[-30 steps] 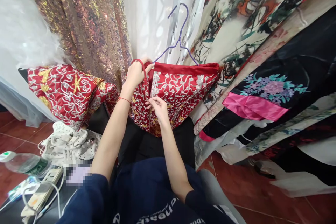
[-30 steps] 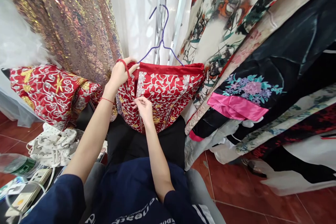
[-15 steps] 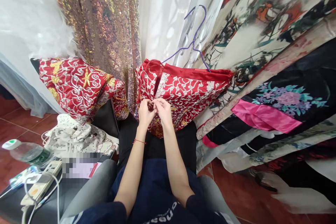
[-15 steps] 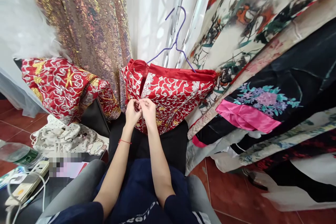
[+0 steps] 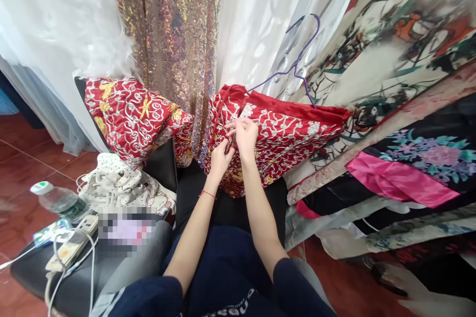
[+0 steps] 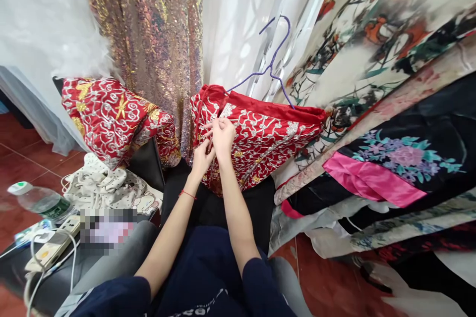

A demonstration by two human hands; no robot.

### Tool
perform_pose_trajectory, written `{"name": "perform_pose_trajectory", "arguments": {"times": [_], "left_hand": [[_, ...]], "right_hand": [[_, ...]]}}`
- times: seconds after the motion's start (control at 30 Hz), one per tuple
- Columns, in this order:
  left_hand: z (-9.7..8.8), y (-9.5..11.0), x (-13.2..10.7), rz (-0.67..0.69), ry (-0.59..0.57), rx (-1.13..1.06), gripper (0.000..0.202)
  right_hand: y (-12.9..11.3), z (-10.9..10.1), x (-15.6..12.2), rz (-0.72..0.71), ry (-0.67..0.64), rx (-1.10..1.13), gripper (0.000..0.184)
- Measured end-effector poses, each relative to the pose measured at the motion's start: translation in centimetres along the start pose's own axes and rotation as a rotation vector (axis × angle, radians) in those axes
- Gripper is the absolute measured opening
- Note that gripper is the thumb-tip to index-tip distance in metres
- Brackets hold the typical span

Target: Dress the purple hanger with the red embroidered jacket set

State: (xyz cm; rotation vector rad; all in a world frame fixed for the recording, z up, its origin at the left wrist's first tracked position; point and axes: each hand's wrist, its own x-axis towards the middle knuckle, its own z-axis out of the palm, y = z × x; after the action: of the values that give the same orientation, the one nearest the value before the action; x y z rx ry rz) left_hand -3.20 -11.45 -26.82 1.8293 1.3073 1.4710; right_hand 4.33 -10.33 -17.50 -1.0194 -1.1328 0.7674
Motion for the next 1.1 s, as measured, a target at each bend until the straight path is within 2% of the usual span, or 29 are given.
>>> {"name": "perform_pose_trajectory", "arguments": {"times": [0.1, 0.3, 0.37, 0.43, 0.5, 0.57, 0.63, 0.73, 0.8, 0.83, 0.9, 0.97, 1.0, 1.1], "left_hand": [[0.3, 0.1, 0.2, -0.011, -0.004, 0.021, 0.026], [0.2, -0.1, 0.8, 0.023, -0.019, 0.045, 0.030], [-0.4, -0.1, 1.2, 0.013, -0.031, 0.079, 0.029], [-1.4, -0.1, 1.8, -0.008, -0.078, 0.153, 0.028], [-2.5, 0.2, 2.7, -0.016, -0.132, 0.222, 0.025], [-3.4, 0.5, 4.2, 0.028, -0.112, 0.233, 0.022], [-3.9, 0.9, 6.3, 0.129, 0.027, 0.195, 0.017], [-4.0, 1.2, 11.0, 0.244, 0.314, 0.153, 0.020], [-3.6, 1.2, 14.4, 0.218, 0.397, 0.118, 0.032], [-3.4, 1.1, 16.1, 0.192, 0.404, 0.095, 0.037], [-3.1, 0.8, 18.8, 0.177, 0.370, 0.035, 0.043], [-3.0, 0.5, 20.7, 0.228, 0.297, -0.014, 0.044], [-3.0, 0.4, 21.4, 0.264, 0.253, -0.034, 0.042], [-3.6, 0.2, 22.2, 0.327, 0.146, -0.121, 0.044]], "right_hand": [[-0.7, 0.3, 2.3, -0.002, 0.024, 0.001, 0.021], [-2.8, 0.8, 5.5, -0.119, 0.069, -0.104, 0.021], [-3.3, 0.1, 5.7, -0.193, 0.002, -0.226, 0.022], [-3.7, -1.4, 5.5, -0.292, -0.132, -0.418, 0.021], [-4.1, -3.7, 5.1, -0.400, -0.239, -0.624, 0.024], [-4.6, -6.9, 4.9, -0.522, -0.225, -0.794, 0.028], [-5.3, -10.8, 5.1, -0.653, -0.117, -0.913, 0.030], [-6.6, -17.7, 5.9, -0.825, 0.079, -1.084, 0.027], [-7.2, -22.2, 6.6, -0.795, 0.148, -1.158, 0.039], [-7.4, -24.3, 6.9, -0.739, 0.125, -1.168, 0.046], [-7.4, -27.5, 7.3, -0.538, -0.031, -1.129, 0.052], [-6.8, -29.2, 7.7, -0.368, -0.157, -1.048, 0.049], [-6.4, -29.5, 7.8, -0.337, -0.173, -1.012, 0.048], [-5.4, -28.6, 8.1, -0.435, -0.099, -0.935, 0.044]]}}
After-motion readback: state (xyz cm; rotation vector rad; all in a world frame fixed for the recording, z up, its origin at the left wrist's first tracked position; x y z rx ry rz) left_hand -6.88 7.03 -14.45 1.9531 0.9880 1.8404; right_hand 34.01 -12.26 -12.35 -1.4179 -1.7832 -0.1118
